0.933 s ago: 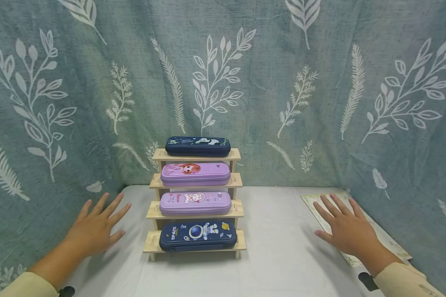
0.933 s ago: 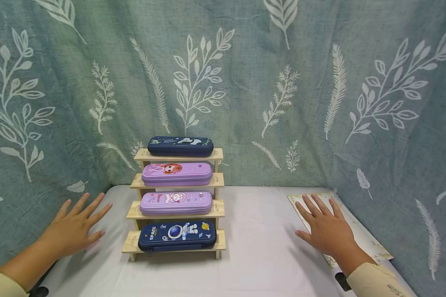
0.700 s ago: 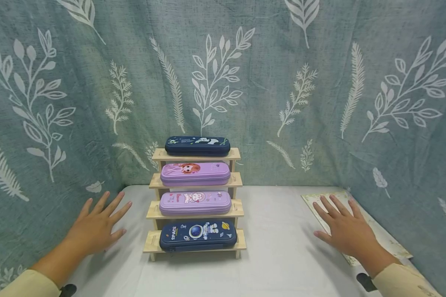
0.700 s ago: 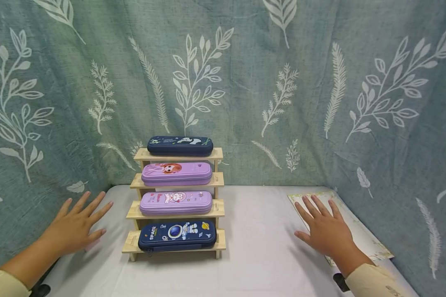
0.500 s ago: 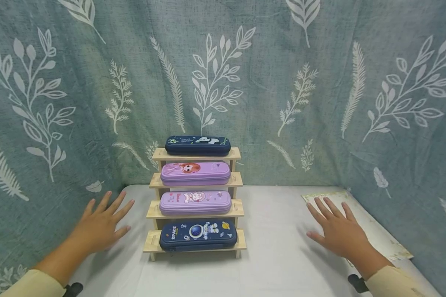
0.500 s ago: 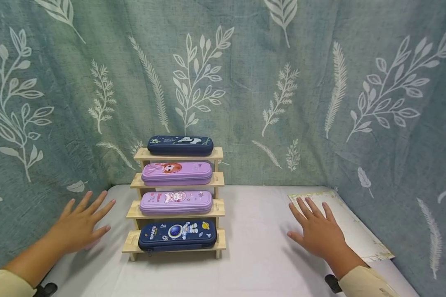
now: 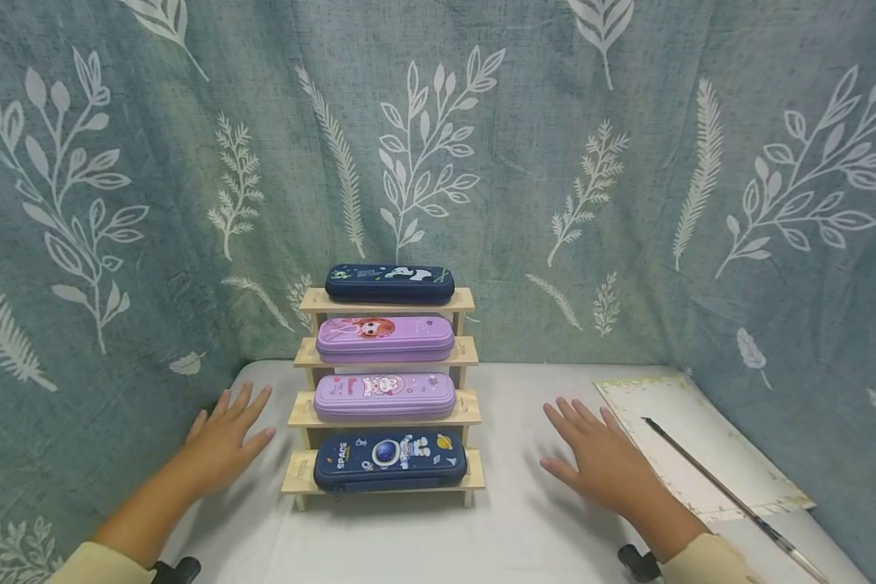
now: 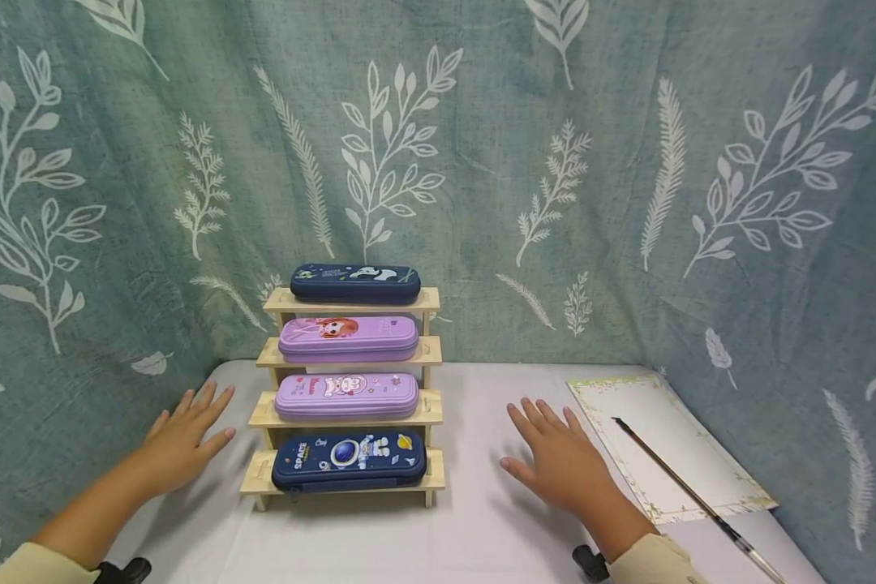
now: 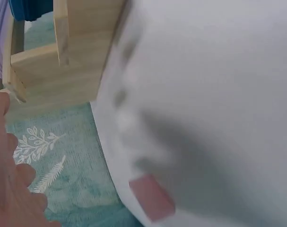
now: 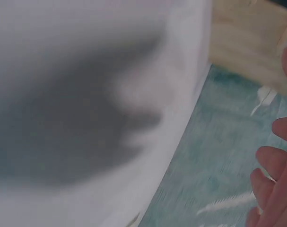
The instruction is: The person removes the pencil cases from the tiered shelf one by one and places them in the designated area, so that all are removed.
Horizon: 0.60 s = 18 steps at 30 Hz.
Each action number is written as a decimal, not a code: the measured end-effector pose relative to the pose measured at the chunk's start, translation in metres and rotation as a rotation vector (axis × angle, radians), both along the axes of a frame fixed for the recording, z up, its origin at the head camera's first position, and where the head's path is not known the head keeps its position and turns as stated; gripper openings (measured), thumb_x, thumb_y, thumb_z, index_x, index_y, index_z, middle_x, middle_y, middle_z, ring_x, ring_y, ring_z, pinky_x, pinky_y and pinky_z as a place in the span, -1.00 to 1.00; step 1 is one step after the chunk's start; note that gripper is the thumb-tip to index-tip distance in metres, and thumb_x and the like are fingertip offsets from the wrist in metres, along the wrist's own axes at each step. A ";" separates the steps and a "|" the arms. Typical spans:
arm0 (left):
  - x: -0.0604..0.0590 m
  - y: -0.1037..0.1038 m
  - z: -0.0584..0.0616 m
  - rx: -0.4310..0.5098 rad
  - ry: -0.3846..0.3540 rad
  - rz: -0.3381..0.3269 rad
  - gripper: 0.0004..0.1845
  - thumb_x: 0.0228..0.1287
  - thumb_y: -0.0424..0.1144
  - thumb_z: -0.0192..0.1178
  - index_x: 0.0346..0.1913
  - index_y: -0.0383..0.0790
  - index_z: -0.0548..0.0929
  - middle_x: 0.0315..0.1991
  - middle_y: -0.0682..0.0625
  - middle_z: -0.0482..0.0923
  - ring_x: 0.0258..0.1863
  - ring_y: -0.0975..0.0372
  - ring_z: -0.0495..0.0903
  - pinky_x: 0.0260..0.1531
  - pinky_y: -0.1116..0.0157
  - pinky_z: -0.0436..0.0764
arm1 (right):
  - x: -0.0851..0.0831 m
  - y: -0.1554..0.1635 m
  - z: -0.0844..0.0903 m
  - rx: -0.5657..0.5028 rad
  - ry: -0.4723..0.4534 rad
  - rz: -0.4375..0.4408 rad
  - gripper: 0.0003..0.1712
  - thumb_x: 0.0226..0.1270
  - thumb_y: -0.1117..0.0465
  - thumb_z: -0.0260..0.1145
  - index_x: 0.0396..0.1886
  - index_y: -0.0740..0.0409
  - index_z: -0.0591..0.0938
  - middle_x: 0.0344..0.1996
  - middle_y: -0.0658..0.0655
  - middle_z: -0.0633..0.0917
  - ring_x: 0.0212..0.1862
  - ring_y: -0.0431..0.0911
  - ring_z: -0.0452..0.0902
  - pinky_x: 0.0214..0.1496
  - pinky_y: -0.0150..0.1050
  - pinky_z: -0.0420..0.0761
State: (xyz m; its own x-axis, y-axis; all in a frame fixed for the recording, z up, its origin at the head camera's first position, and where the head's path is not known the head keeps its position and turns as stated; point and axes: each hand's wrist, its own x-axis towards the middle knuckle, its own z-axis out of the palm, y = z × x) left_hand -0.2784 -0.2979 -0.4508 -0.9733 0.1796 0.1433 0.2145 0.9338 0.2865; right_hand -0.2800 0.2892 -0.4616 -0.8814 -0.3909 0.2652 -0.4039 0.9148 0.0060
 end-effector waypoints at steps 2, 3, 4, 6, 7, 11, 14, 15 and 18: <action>-0.003 0.006 -0.002 0.059 -0.013 0.008 -0.17 0.61 0.27 -0.04 0.71 -0.05 0.03 0.67 -0.39 -0.14 0.60 -0.45 -0.19 0.38 -0.57 -0.17 | 0.001 -0.013 -0.001 -0.027 0.003 0.014 -0.01 0.44 -0.47 0.19 0.65 -0.03 0.29 0.57 0.23 0.37 0.59 0.24 0.24 0.60 0.34 0.15; -0.005 0.009 -0.003 0.090 -0.014 0.011 -0.18 0.62 0.24 -0.02 0.70 -0.09 0.05 0.66 -0.41 -0.12 0.60 -0.45 -0.17 0.38 -0.57 -0.15 | 0.001 -0.020 -0.001 -0.042 0.005 0.020 -0.02 0.43 -0.46 0.21 0.64 -0.03 0.31 0.55 0.24 0.41 0.57 0.23 0.28 0.58 0.32 0.22; -0.007 0.012 -0.004 0.118 -0.018 0.012 -0.19 0.63 0.22 -0.03 0.70 -0.12 0.06 0.66 -0.42 -0.11 0.60 -0.44 -0.16 0.39 -0.57 -0.15 | 0.002 -0.027 0.000 -0.060 0.000 0.022 -0.02 0.42 -0.45 0.25 0.63 -0.02 0.32 0.53 0.24 0.43 0.55 0.23 0.32 0.56 0.30 0.28; -0.009 0.018 -0.005 0.172 -0.031 0.016 -0.21 0.65 0.20 -0.06 0.69 -0.18 0.07 0.65 -0.43 -0.09 0.60 -0.42 -0.13 0.40 -0.56 -0.13 | 0.004 -0.039 0.001 -0.097 -0.015 0.022 -0.04 0.40 -0.41 0.30 0.62 -0.02 0.34 0.50 0.22 0.48 0.52 0.21 0.38 0.51 0.26 0.38; -0.011 0.021 -0.005 0.201 -0.041 0.018 -0.21 0.66 0.19 -0.08 0.69 -0.20 0.06 0.65 -0.43 -0.09 0.61 -0.42 -0.12 0.40 -0.56 -0.12 | 0.005 -0.045 0.002 -0.114 -0.024 0.019 -0.05 0.40 -0.39 0.31 0.61 -0.03 0.35 0.49 0.20 0.49 0.50 0.20 0.41 0.49 0.24 0.42; -0.014 0.031 -0.006 0.305 -0.101 0.040 -0.20 0.69 0.22 -0.19 0.70 -0.21 -0.02 0.66 -0.39 -0.09 0.62 -0.37 -0.08 0.48 -0.45 -0.05 | 0.009 -0.067 0.004 -0.172 -0.069 0.008 -0.09 0.41 -0.35 0.34 0.60 -0.05 0.37 0.48 0.15 0.51 0.48 0.15 0.44 0.45 0.20 0.49; -0.016 0.039 -0.008 0.360 -0.149 0.069 -0.17 0.68 0.25 -0.25 0.71 -0.19 -0.11 0.67 -0.38 -0.09 0.61 -0.35 -0.03 0.52 -0.37 0.04 | 0.012 -0.081 0.003 -0.203 -0.089 0.013 -0.11 0.41 -0.33 0.35 0.59 -0.06 0.38 0.47 0.12 0.51 0.49 0.12 0.43 0.45 0.18 0.50; -0.017 0.041 -0.008 0.378 -0.164 0.079 -0.16 0.68 0.26 -0.25 0.71 -0.19 -0.14 0.67 -0.38 -0.09 0.61 -0.34 -0.02 0.52 -0.36 0.05 | 0.013 -0.085 0.002 -0.215 -0.094 0.017 -0.12 0.41 -0.32 0.36 0.58 -0.06 0.39 0.47 0.11 0.51 0.49 0.11 0.42 0.45 0.17 0.50; -0.019 0.047 -0.010 0.424 -0.198 0.100 -0.13 0.67 0.29 -0.28 0.71 -0.20 -0.17 0.67 -0.38 -0.11 0.62 -0.34 -0.04 0.53 -0.36 0.03 | 0.016 -0.097 -0.001 -0.245 -0.100 0.028 -0.12 0.41 -0.31 0.36 0.58 -0.04 0.39 0.47 0.10 0.51 0.50 0.10 0.42 0.46 0.16 0.49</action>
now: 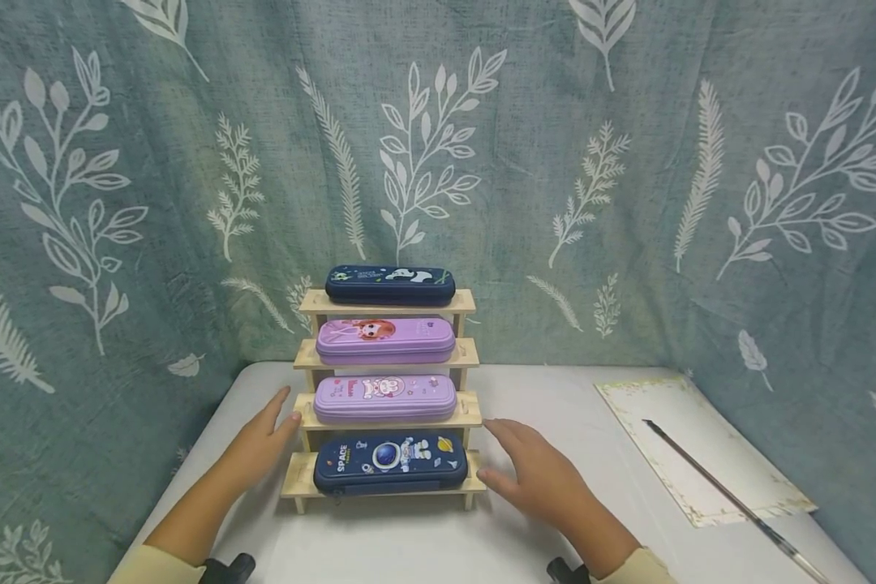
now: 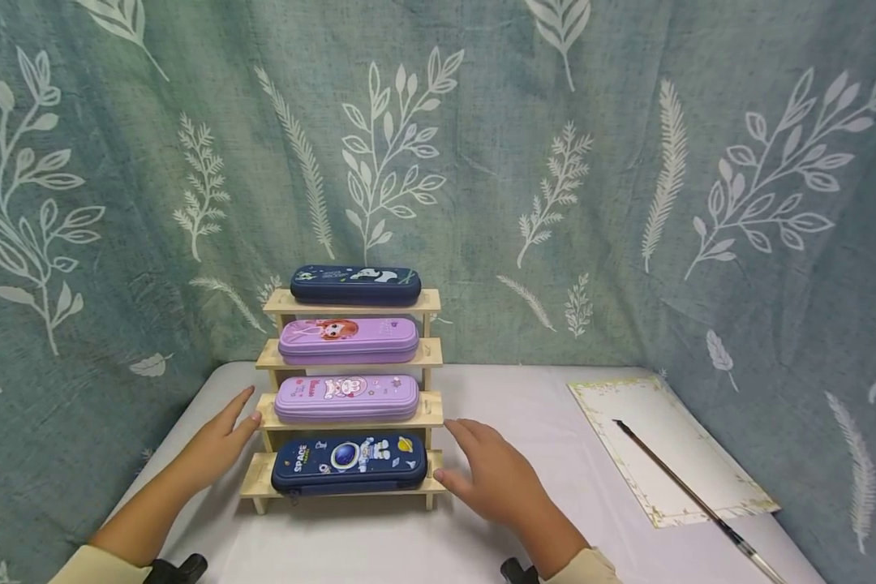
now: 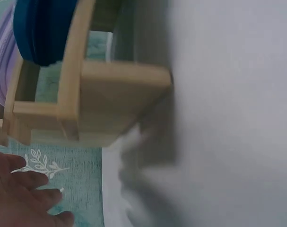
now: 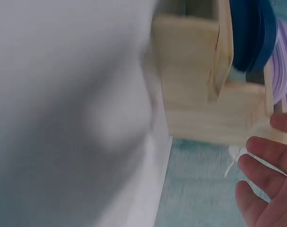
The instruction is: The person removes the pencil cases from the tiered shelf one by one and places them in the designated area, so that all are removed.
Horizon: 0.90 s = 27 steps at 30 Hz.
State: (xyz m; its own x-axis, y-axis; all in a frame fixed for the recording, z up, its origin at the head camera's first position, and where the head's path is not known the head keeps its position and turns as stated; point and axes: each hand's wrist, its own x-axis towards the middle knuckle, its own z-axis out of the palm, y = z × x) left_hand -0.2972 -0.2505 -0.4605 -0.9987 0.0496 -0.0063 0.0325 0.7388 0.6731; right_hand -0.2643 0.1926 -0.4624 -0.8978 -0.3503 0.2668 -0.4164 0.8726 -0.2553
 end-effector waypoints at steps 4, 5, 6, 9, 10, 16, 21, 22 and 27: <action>-0.002 0.007 -0.002 0.082 -0.018 0.000 -0.13 0.67 0.29 -0.28 0.71 -0.21 -0.18 0.68 -0.36 -0.16 0.63 -0.33 -0.07 0.54 -0.33 0.00 | 0.003 -0.013 -0.004 -0.034 0.022 -0.038 -0.10 0.39 -0.35 0.35 0.57 -0.02 0.39 0.46 0.10 0.51 0.49 0.07 0.43 0.47 0.12 0.49; -0.003 0.009 -0.002 0.105 -0.016 -0.007 -0.14 0.68 0.27 -0.28 0.71 -0.23 -0.18 0.69 -0.36 -0.17 0.63 -0.33 -0.07 0.55 -0.32 0.00 | 0.004 -0.016 -0.005 -0.047 0.028 -0.054 -0.10 0.39 -0.36 0.35 0.56 -0.02 0.40 0.44 0.09 0.52 0.48 0.06 0.44 0.46 0.11 0.50; -0.003 0.010 -0.002 0.130 -0.014 -0.012 -0.15 0.69 0.25 -0.27 0.71 -0.24 -0.18 0.69 -0.37 -0.18 0.63 -0.33 -0.07 0.55 -0.31 0.01 | 0.005 -0.020 -0.005 -0.059 0.033 -0.066 -0.12 0.39 -0.36 0.34 0.54 -0.02 0.41 0.43 0.08 0.53 0.47 0.05 0.44 0.47 0.10 0.50; -0.004 0.014 -0.003 0.196 -0.012 -0.013 -0.18 0.71 0.20 -0.28 0.70 -0.28 -0.17 0.69 -0.37 -0.17 0.63 -0.32 -0.05 0.57 -0.27 0.00 | 0.009 -0.029 -0.003 -0.095 0.014 -0.069 -0.17 0.40 -0.36 0.34 0.49 -0.03 0.45 0.39 0.05 0.55 0.45 0.03 0.45 0.47 0.10 0.51; -0.004 0.015 -0.004 0.217 -0.015 -0.011 -0.19 0.72 0.19 -0.29 0.70 -0.28 -0.18 0.69 -0.36 -0.17 0.64 -0.31 -0.06 0.58 -0.27 -0.01 | 0.010 -0.031 -0.003 -0.106 0.002 -0.058 -0.19 0.40 -0.35 0.35 0.48 -0.04 0.46 0.38 0.04 0.56 0.45 0.02 0.45 0.47 0.10 0.50; -0.005 0.019 -0.013 0.307 -0.043 0.016 -0.18 0.69 0.24 -0.34 0.72 -0.13 -0.28 0.71 -0.26 -0.23 0.68 -0.22 -0.21 0.59 -0.28 -0.15 | 0.015 -0.045 -0.003 -0.140 -0.046 0.016 -0.21 0.38 -0.28 0.41 0.44 0.01 0.49 0.37 0.06 0.56 0.45 0.04 0.45 0.50 0.10 0.46; -0.004 0.024 -0.012 0.341 -0.034 0.027 -0.25 0.71 0.17 -0.37 0.72 0.03 -0.34 0.73 -0.19 -0.26 0.69 -0.21 -0.24 0.57 -0.32 -0.16 | 0.014 -0.057 -0.004 -0.129 -0.034 0.019 -0.15 0.33 -0.31 0.43 0.45 0.04 0.49 0.33 0.09 0.56 0.39 0.01 0.48 0.46 0.08 0.51; -0.004 0.025 -0.012 0.356 -0.018 0.027 -0.28 0.73 0.13 -0.37 0.72 0.03 -0.33 0.73 -0.19 -0.25 0.69 -0.20 -0.22 0.58 -0.31 -0.12 | 0.014 -0.060 -0.005 -0.129 -0.033 0.013 -0.13 0.32 -0.32 0.44 0.45 0.05 0.48 0.32 0.10 0.55 0.38 0.01 0.48 0.45 0.08 0.52; -0.007 0.029 -0.021 0.477 0.039 0.022 -0.38 0.76 0.00 -0.45 0.73 0.04 -0.20 0.74 -0.11 -0.20 0.69 -0.16 -0.15 0.56 -0.25 0.09 | 0.011 -0.071 -0.009 -0.174 -0.080 -0.027 -0.01 0.26 -0.34 0.48 0.51 0.10 0.42 0.34 0.13 0.53 0.39 0.04 0.47 0.46 0.11 0.49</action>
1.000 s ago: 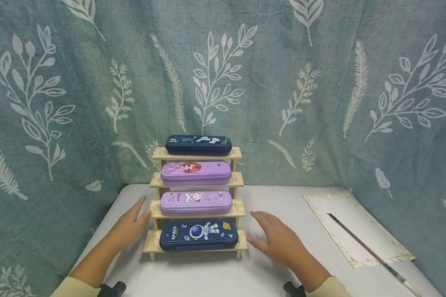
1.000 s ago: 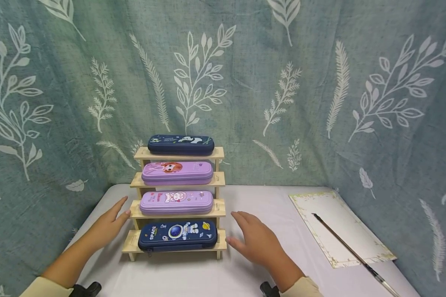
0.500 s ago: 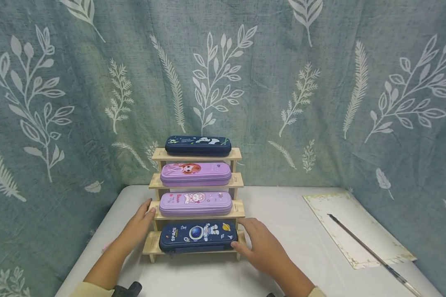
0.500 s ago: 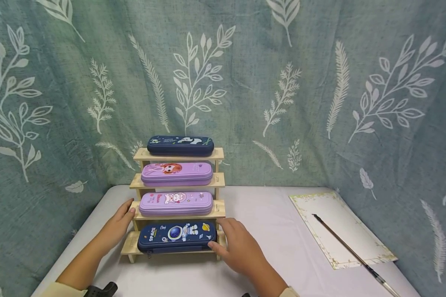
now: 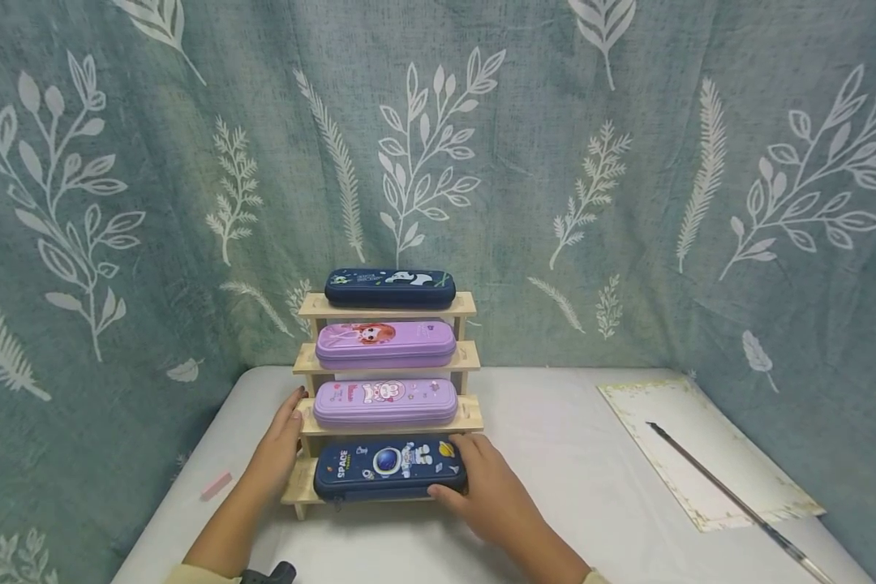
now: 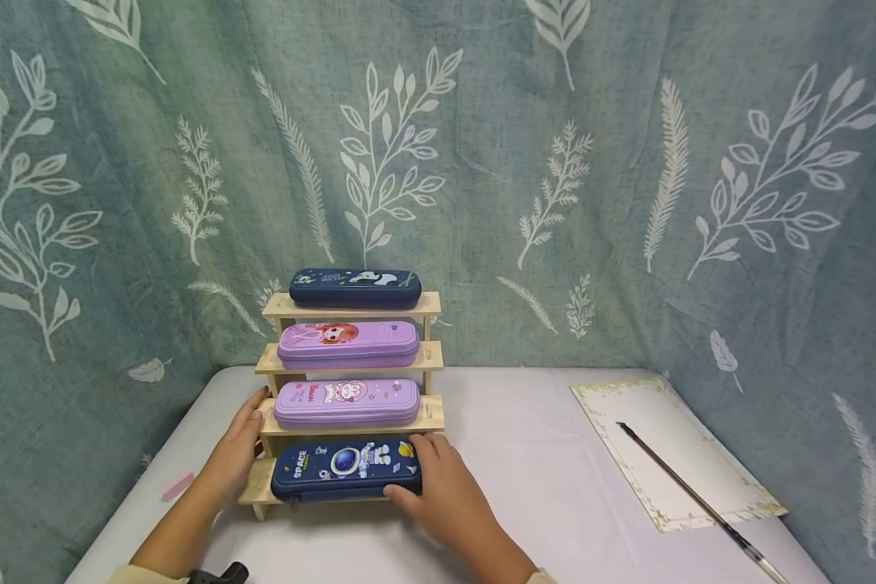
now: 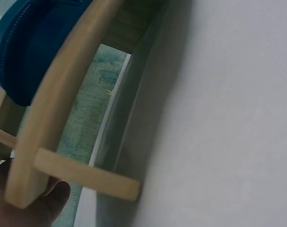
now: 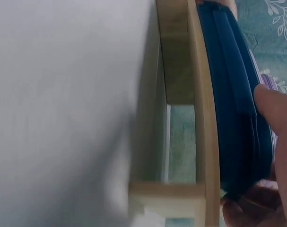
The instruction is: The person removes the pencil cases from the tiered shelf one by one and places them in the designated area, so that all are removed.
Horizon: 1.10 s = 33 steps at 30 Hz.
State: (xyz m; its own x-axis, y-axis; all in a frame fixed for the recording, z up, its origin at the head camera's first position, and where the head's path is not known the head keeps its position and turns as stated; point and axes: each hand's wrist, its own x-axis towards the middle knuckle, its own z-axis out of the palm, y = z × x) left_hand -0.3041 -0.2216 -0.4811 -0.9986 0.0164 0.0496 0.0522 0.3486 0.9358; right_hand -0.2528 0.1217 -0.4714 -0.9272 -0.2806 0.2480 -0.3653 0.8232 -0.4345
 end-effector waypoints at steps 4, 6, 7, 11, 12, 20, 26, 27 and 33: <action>-0.001 0.002 -0.006 0.064 -0.002 0.016 -0.40 0.75 0.05 -0.50 0.73 0.13 -0.15 0.74 -0.05 -0.22 0.71 -0.12 -0.19 0.57 -0.27 0.06 | -0.002 -0.008 -0.005 -0.040 -0.027 -0.026 0.09 0.17 -0.36 0.53 0.54 0.12 0.39 0.37 0.14 0.52 0.42 0.06 0.45 0.49 0.13 0.46; -0.002 0.004 -0.009 0.076 0.004 0.024 -0.39 0.74 0.09 -0.51 0.72 0.18 -0.15 0.74 -0.02 -0.22 0.71 -0.10 -0.19 0.57 -0.28 0.03 | -0.003 -0.010 -0.006 -0.057 -0.024 -0.031 0.13 0.13 -0.36 0.56 0.54 0.13 0.39 0.36 0.14 0.52 0.42 0.06 0.45 0.49 0.12 0.46; -0.002 0.004 -0.010 0.072 0.008 0.030 -0.39 0.73 0.11 -0.52 0.72 0.19 -0.15 0.74 -0.01 -0.21 0.71 -0.10 -0.19 0.57 -0.28 0.03 | -0.004 -0.011 -0.007 -0.062 -0.028 -0.034 0.15 0.11 -0.37 0.57 0.54 0.14 0.39 0.35 0.14 0.52 0.40 0.05 0.45 0.48 0.12 0.47; -0.001 0.003 -0.013 0.068 0.009 0.037 -0.38 0.71 0.16 -0.54 0.71 0.25 -0.16 0.74 0.01 -0.21 0.71 -0.11 -0.17 0.57 -0.29 0.02 | -0.005 -0.013 -0.011 -0.105 -0.068 -0.036 0.22 0.03 -0.43 0.57 0.55 0.15 0.38 0.28 0.13 0.48 0.29 -0.01 0.49 0.42 0.09 0.53; -0.001 0.003 -0.014 0.068 0.005 0.035 -0.38 0.71 0.16 -0.55 0.71 0.25 -0.16 0.74 0.02 -0.21 0.71 -0.11 -0.16 0.57 -0.29 0.01 | -0.005 -0.012 -0.012 -0.113 -0.081 -0.038 0.24 0.01 -0.45 0.56 0.54 0.14 0.38 0.26 0.12 0.46 0.26 -0.03 0.50 0.40 0.09 0.54; 0.000 0.004 -0.010 0.070 -0.015 0.032 -0.39 0.71 0.15 -0.55 0.71 0.29 -0.17 0.74 0.00 -0.20 0.71 -0.12 -0.16 0.59 -0.27 -0.04 | -0.011 -0.007 -0.019 -0.206 -0.134 -0.043 0.19 -0.07 -0.46 0.60 0.48 0.02 0.42 0.31 0.10 0.52 0.30 0.02 0.52 0.39 0.16 0.53; 0.000 0.004 -0.007 0.074 -0.021 0.033 -0.39 0.70 0.18 -0.55 0.70 0.33 -0.17 0.74 0.04 -0.21 0.71 -0.10 -0.19 0.61 -0.26 -0.10 | -0.014 -0.002 -0.018 -0.260 -0.140 -0.031 0.13 -0.10 -0.36 0.68 0.43 -0.01 0.46 0.31 0.09 0.60 0.30 0.04 0.55 0.39 0.19 0.51; 0.000 0.004 -0.007 0.080 -0.024 0.032 -0.39 0.71 0.18 -0.55 0.70 0.33 -0.17 0.74 0.04 -0.22 0.71 -0.10 -0.19 0.61 -0.25 -0.11 | -0.014 -0.001 -0.018 -0.259 -0.142 -0.029 0.12 -0.10 -0.35 0.69 0.42 0.00 0.47 0.29 0.08 0.61 0.29 0.02 0.56 0.38 0.18 0.52; 0.001 0.003 -0.008 0.076 -0.044 0.040 -0.39 0.71 0.16 -0.55 0.71 0.31 -0.17 0.74 0.03 -0.24 0.71 -0.10 -0.21 0.62 -0.23 -0.18 | -0.012 0.007 -0.016 -0.253 -0.173 -0.007 0.08 -0.13 -0.30 0.72 0.36 0.02 0.50 0.23 0.05 0.64 0.21 -0.05 0.56 0.32 0.15 0.55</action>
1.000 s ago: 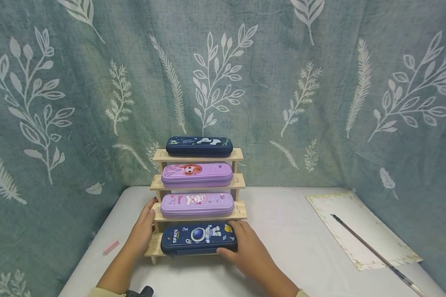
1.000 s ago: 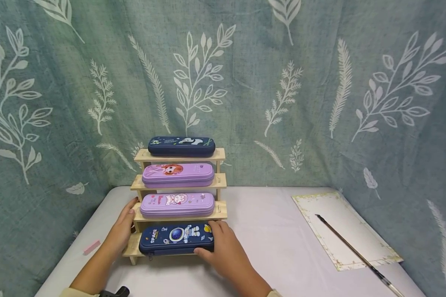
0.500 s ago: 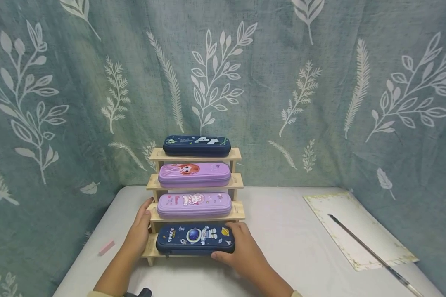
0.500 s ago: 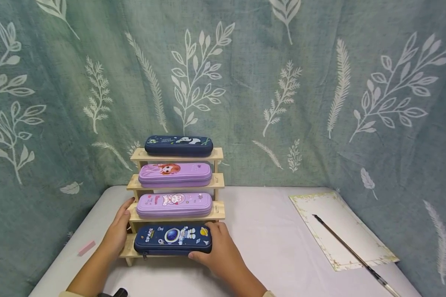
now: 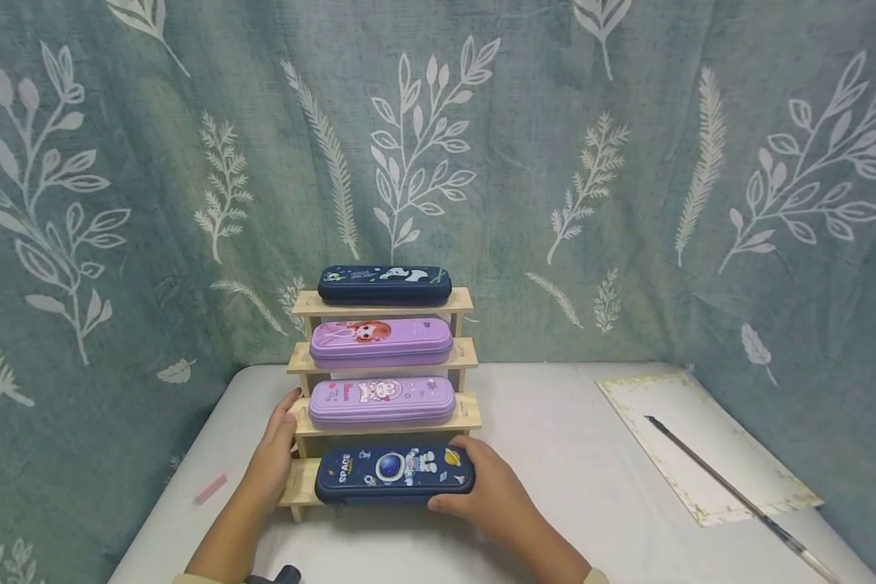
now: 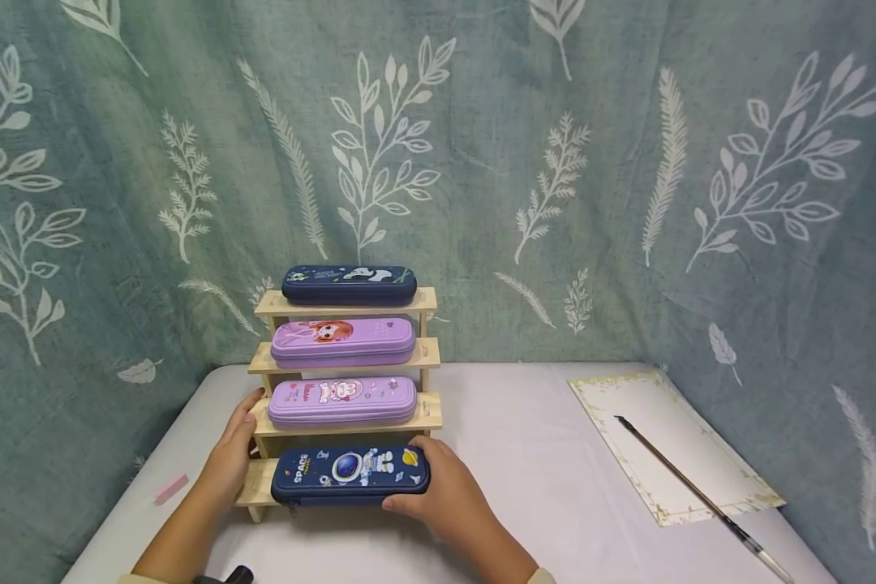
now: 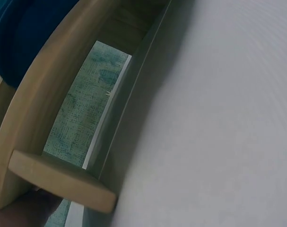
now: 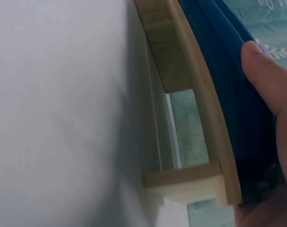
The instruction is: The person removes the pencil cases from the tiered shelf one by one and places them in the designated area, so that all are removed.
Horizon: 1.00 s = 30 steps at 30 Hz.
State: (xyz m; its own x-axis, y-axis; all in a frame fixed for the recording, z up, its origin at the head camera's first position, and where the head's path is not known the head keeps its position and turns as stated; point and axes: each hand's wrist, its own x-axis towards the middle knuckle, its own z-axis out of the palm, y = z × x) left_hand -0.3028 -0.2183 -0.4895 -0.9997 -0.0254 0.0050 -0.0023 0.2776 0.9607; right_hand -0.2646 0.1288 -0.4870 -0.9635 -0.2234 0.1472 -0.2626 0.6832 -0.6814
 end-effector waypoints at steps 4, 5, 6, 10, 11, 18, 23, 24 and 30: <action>0.000 -0.001 0.001 0.000 0.017 0.011 -0.39 0.71 0.16 -0.55 0.71 0.30 -0.17 0.74 0.03 -0.23 0.71 -0.12 -0.19 0.62 -0.24 -0.18 | 0.000 0.005 0.005 -0.003 -0.017 0.022 0.09 -0.12 -0.29 0.72 0.38 0.01 0.49 0.26 0.07 0.62 0.24 -0.03 0.56 0.35 0.17 0.53; -0.001 -0.001 0.001 0.002 0.021 0.011 -0.39 0.71 0.15 -0.55 0.71 0.29 -0.17 0.74 0.03 -0.23 0.71 -0.12 -0.19 0.62 -0.24 -0.18 | 0.000 0.006 0.005 -0.007 -0.024 0.025 0.09 -0.11 -0.28 0.73 0.39 0.00 0.48 0.28 0.07 0.61 0.26 -0.01 0.55 0.37 0.18 0.52; -0.001 -0.001 0.001 0.008 0.024 0.008 -0.39 0.72 0.14 -0.55 0.71 0.29 -0.17 0.74 0.02 -0.23 0.71 -0.12 -0.19 0.62 -0.24 -0.18 | 0.000 0.007 0.006 -0.008 -0.031 0.026 0.10 -0.11 -0.28 0.73 0.40 0.00 0.48 0.30 0.08 0.61 0.29 0.02 0.55 0.40 0.20 0.50; -0.002 0.000 0.000 0.021 0.023 0.000 -0.40 0.72 0.11 -0.55 0.71 0.28 -0.16 0.74 0.02 -0.23 0.71 -0.10 -0.21 0.63 -0.22 -0.17 | 0.004 0.014 0.005 -0.018 -0.050 0.030 0.15 -0.09 -0.23 0.73 0.50 -0.02 0.43 0.41 0.12 0.54 0.43 0.13 0.47 0.47 0.28 0.42; -0.001 0.001 0.000 0.020 0.021 0.002 -0.40 0.72 0.10 -0.55 0.71 0.28 -0.16 0.74 0.02 -0.22 0.71 -0.10 -0.21 0.63 -0.22 -0.18 | 0.005 0.016 0.004 -0.018 -0.048 0.030 0.15 -0.08 -0.22 0.73 0.52 -0.03 0.43 0.43 0.12 0.53 0.45 0.15 0.45 0.48 0.29 0.40; -0.002 0.002 -0.001 0.017 0.008 0.011 -0.40 0.72 0.13 -0.54 0.71 0.31 -0.15 0.74 0.02 -0.22 0.71 -0.09 -0.21 0.63 -0.23 -0.20 | 0.008 0.027 0.000 -0.032 -0.025 0.000 0.12 -0.10 -0.23 0.73 0.51 -0.15 0.46 0.45 0.09 0.53 0.48 0.15 0.44 0.48 0.29 0.40; -0.003 0.002 -0.002 0.029 0.015 0.000 -0.40 0.72 0.13 -0.54 0.71 0.27 -0.15 0.74 0.00 -0.22 0.71 -0.12 -0.21 0.62 -0.25 -0.20 | 0.010 0.035 -0.001 -0.050 -0.021 -0.030 0.11 -0.12 -0.20 0.74 0.50 -0.15 0.47 0.42 0.09 0.56 0.46 0.15 0.46 0.49 0.27 0.40; -0.003 0.002 -0.003 0.032 0.017 -0.001 -0.40 0.72 0.13 -0.54 0.71 0.26 -0.15 0.74 0.00 -0.22 0.71 -0.12 -0.21 0.62 -0.25 -0.20 | 0.010 0.037 -0.001 -0.055 -0.023 -0.036 0.12 -0.12 -0.19 0.74 0.50 -0.13 0.47 0.42 0.10 0.56 0.45 0.15 0.46 0.49 0.27 0.40; -0.002 0.002 -0.002 0.039 0.018 -0.005 -0.41 0.73 0.09 -0.54 0.71 0.27 -0.16 0.74 0.02 -0.23 0.72 -0.07 -0.25 0.63 -0.23 -0.23 | 0.009 0.045 0.001 -0.092 -0.055 -0.059 0.14 -0.19 -0.14 0.78 0.46 -0.06 0.49 0.37 0.10 0.60 0.40 0.12 0.51 0.46 0.25 0.45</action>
